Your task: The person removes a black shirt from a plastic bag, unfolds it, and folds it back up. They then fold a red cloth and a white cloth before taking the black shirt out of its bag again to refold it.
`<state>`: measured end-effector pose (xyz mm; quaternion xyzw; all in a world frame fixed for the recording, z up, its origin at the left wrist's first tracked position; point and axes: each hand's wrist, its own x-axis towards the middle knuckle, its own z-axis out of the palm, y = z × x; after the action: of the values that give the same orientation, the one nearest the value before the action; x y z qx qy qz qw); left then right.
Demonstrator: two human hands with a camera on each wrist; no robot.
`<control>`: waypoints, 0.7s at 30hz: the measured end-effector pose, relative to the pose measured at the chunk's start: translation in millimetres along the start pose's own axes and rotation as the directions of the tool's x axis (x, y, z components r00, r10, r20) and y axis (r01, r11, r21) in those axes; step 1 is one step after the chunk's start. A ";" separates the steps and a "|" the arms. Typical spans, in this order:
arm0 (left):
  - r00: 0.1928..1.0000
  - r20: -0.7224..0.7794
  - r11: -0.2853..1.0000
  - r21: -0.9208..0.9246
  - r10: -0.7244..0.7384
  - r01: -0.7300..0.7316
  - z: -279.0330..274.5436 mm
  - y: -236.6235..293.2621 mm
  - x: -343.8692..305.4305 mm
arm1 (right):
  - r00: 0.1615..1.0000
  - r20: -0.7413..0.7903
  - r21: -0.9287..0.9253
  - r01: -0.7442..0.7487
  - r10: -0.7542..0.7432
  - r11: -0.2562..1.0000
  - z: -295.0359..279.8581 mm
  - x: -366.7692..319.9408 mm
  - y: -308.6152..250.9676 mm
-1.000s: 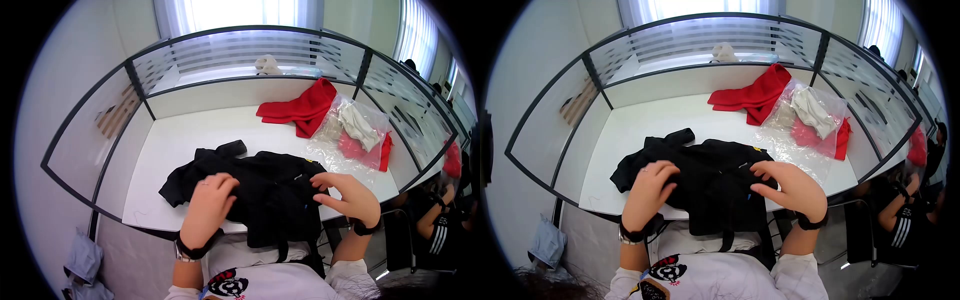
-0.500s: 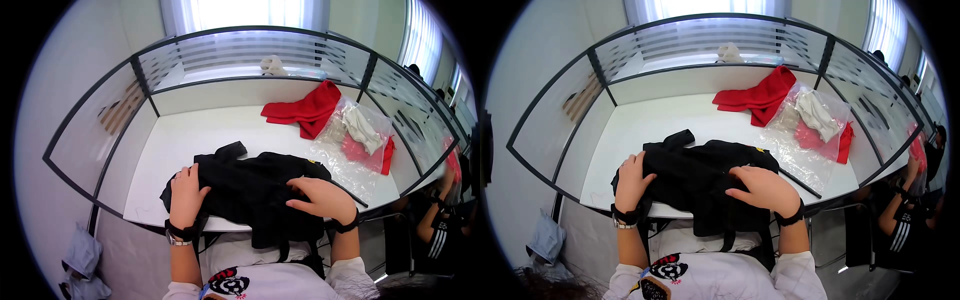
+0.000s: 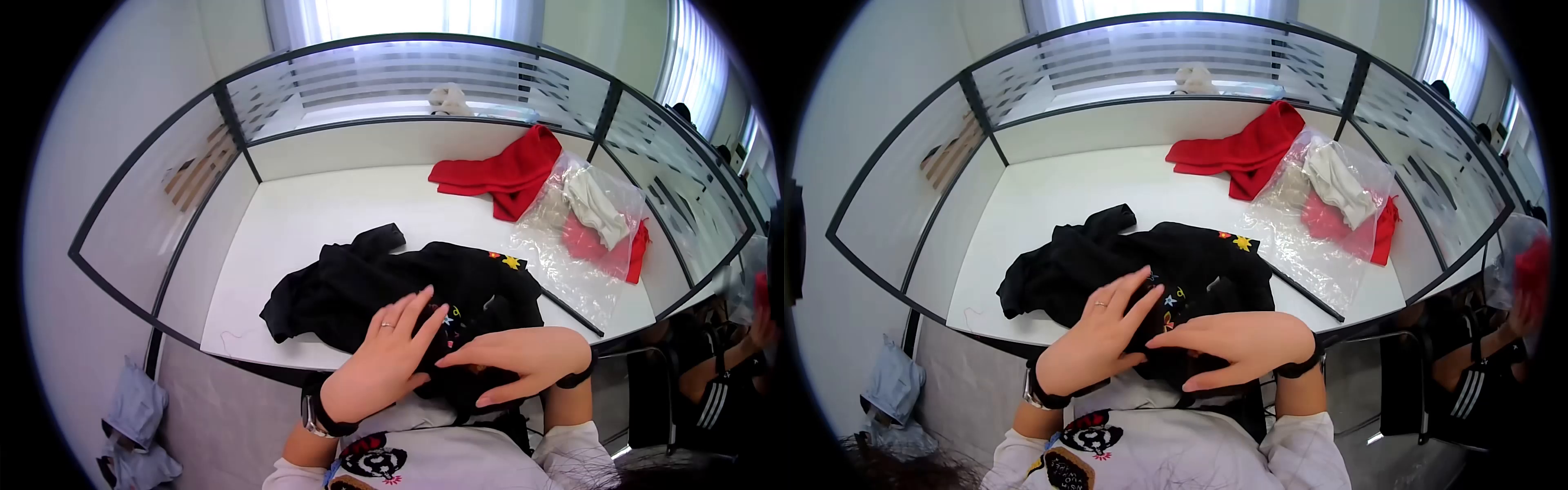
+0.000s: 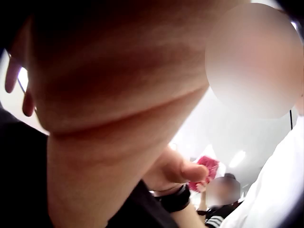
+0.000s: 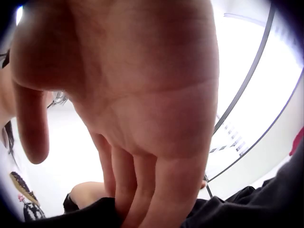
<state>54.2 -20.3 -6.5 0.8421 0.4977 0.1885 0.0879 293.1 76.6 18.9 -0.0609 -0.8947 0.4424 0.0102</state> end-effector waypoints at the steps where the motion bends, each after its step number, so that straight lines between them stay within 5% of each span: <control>1: 0.998 -0.064 0.999 0.032 -0.028 0.030 -1.3 2.3 2.3 | 0.999 0.026 -0.026 0.029 -0.028 0.999 1.3 0.2 1.1; 5: 0.995 0.100 0.993 0.116 0.013 -0.025 2.3 -24.8 -5.3 | 0.991 -0.068 -0.096 0.106 -0.112 0.990 1.6 -1.2 7.2; 6: 0.999 0.035 0.998 0.062 0.015 -0.017 3.0 -23.3 -5.6 | 0.999 -0.037 0.059 -0.012 0.014 0.998 -0.2 -3.4 1.1; 7: 0.999 0.051 0.998 0.064 0.005 -0.008 -3.4 -26.7 -8.1 | 0.994 -0.094 -0.077 0.047 -0.054 0.996 -3.3 -1.2 1.9; 10: 1.000 -0.025 1.000 -0.007 0.016 -0.016 -22.5 -41.2 -17.2 | 0.952 -0.304 -0.249 -0.120 0.040 0.961 1.3 -4.1 10.5; 13: 0.957 -0.284 0.990 0.100 -0.065 0.096 -53.4 -52.1 -31.5 | 0.920 -0.387 -0.381 -0.223 0.065 0.897 2.9 -3.1 29.9; 15: 0.778 -0.587 0.947 0.060 -0.223 0.317 -62.4 -68.3 -40.9 | 0.914 -0.400 -0.370 -0.231 0.070 0.900 5.9 -0.7 41.5; 17: 0.389 -0.818 0.833 -0.183 -0.424 0.522 -68.1 -77.4 -40.6 | 0.908 -0.413 -0.360 -0.234 0.071 0.903 6.9 3.6 42.4; 21: 0.440 -0.850 0.782 0.056 -0.289 0.621 -64.7 -85.8 -53.0 | 0.914 -0.290 -0.294 -0.366 0.283 0.883 8.2 10.2 38.1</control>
<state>-64.0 -27.1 11.6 0.4921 0.7177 0.4216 -0.2550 286.3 94.3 -16.7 -0.2641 -0.9269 0.2648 0.0321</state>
